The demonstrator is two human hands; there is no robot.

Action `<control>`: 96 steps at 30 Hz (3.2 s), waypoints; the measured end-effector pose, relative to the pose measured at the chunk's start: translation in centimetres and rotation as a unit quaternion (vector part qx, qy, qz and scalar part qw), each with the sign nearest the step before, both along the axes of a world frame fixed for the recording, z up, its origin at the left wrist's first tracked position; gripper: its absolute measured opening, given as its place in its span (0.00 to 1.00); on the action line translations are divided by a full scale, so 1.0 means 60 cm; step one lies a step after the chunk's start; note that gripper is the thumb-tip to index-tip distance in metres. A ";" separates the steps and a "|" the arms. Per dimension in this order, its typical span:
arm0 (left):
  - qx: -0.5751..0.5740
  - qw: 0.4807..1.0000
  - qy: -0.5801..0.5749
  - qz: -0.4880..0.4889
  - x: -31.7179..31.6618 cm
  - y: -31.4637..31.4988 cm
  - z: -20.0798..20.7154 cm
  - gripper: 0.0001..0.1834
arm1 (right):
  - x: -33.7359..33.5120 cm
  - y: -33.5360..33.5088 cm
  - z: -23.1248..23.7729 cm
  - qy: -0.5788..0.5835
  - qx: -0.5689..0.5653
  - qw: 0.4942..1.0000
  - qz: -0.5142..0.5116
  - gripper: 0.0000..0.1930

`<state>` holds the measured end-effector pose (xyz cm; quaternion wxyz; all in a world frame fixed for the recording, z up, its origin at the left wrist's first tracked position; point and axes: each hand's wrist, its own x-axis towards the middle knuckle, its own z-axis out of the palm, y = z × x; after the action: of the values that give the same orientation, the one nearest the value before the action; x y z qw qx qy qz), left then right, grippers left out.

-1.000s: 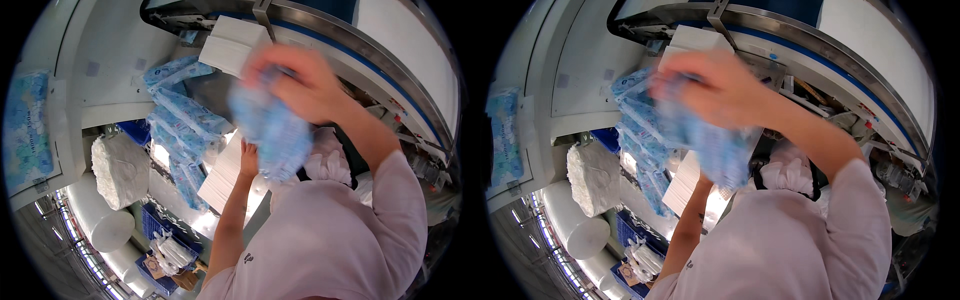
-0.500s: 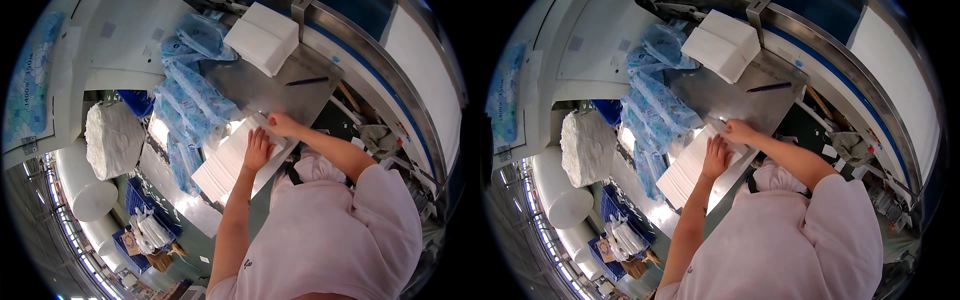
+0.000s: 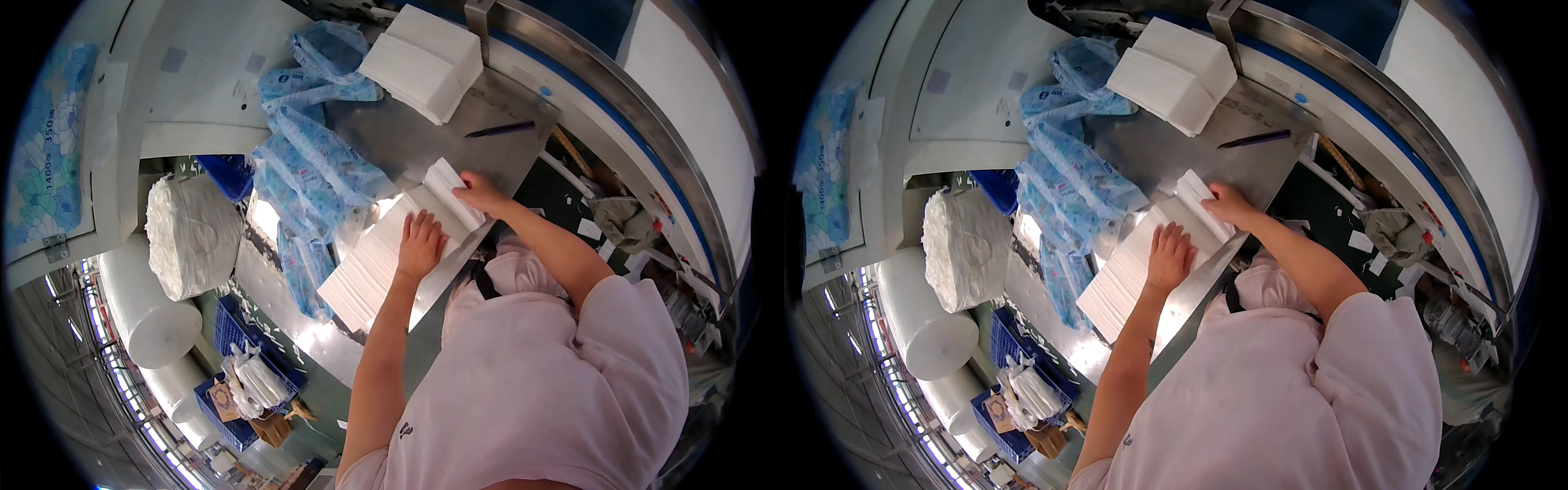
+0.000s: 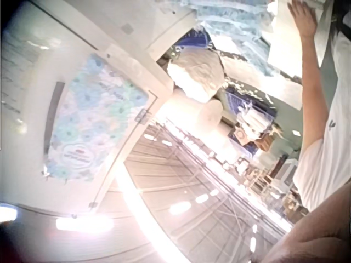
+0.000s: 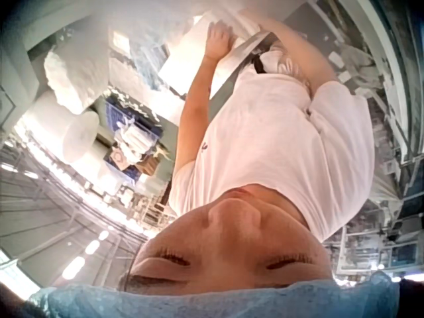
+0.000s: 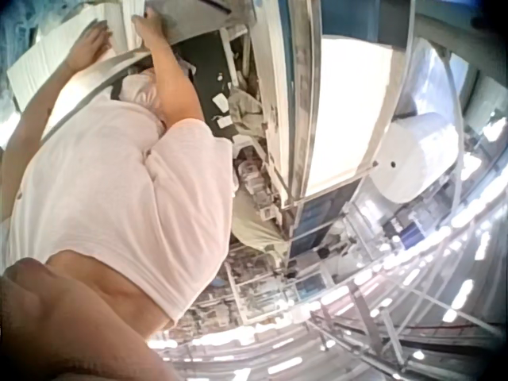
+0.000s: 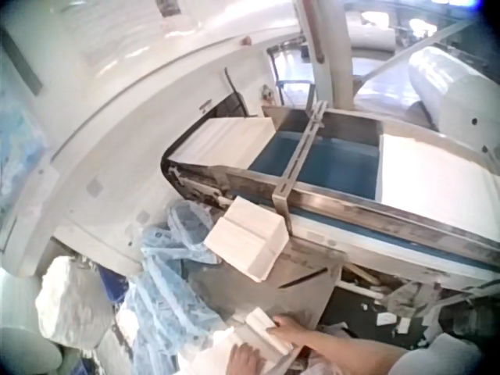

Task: The person folds stacks of white tissues and places them into blue and white plastic packaging sleeves. They repeatedly pick up stacks of tissues, fold them, and insert them into the sleeves on a metal table in a factory setting.

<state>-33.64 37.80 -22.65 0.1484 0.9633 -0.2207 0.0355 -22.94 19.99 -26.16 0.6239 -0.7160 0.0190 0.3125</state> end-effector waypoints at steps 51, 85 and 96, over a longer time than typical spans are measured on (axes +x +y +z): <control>0.102 0.989 -0.009 -0.104 -0.001 0.031 -0.044 0.16 | -1.027 -0.569 -0.025 0.218 -0.607 0.734 -0.213 0.16; 0.016 0.996 0.093 0.007 0.005 0.004 0.026 0.25 | -0.055 0.066 -0.039 -0.049 -0.057 0.992 0.101 0.16; 0.068 0.979 0.166 -0.092 0.064 -0.003 0.038 0.16 | -0.020 0.007 0.002 0.021 -0.035 0.988 0.148 0.06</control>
<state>-29.80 37.64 -20.36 0.1199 0.9392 -0.2826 -0.1537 -24.14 20.39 -26.05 0.5447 -0.7257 -0.0631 0.4155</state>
